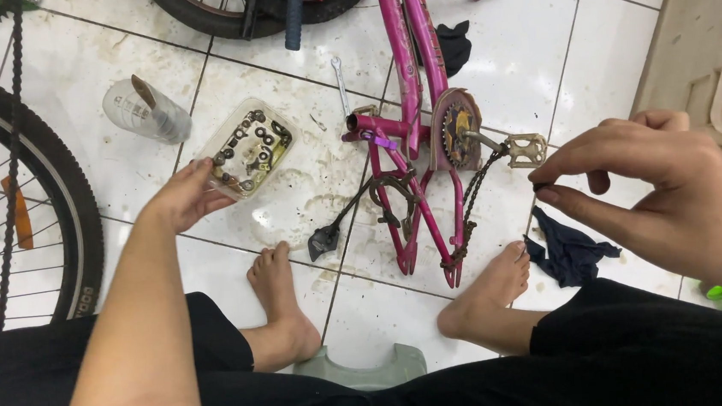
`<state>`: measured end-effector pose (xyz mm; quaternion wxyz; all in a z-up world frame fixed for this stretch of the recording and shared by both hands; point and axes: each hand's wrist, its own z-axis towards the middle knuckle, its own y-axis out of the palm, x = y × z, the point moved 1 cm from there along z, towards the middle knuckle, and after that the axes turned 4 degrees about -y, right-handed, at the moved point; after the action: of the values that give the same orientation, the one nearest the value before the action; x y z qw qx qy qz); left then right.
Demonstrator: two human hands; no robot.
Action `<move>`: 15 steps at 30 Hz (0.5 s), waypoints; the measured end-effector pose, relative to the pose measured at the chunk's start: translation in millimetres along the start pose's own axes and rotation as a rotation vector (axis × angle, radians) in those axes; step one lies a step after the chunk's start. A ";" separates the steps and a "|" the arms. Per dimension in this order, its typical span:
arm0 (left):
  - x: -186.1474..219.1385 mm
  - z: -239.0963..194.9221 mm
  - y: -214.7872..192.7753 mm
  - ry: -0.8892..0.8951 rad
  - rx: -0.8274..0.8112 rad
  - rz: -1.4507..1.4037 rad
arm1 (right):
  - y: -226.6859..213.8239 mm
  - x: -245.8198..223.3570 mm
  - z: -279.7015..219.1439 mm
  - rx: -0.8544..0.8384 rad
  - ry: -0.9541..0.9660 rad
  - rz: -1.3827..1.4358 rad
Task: The person selects small parts from a plastic container and uses a wrench to tighten the crankset on a pink bicycle frame. The person then lifts the frame to inspect the handlebars and stem area.
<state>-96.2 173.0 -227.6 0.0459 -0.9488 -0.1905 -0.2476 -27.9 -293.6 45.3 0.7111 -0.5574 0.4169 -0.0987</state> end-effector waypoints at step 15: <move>-83.7 94.0 11.9 0.051 0.186 -0.211 | 13.8 42.5 -27.0 -0.020 0.158 -0.041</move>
<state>-116.5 150.7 -350.4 0.1122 -0.9086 -0.3100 -0.2563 -24.5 -333.5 11.8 0.6683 -0.5632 0.4613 -0.1528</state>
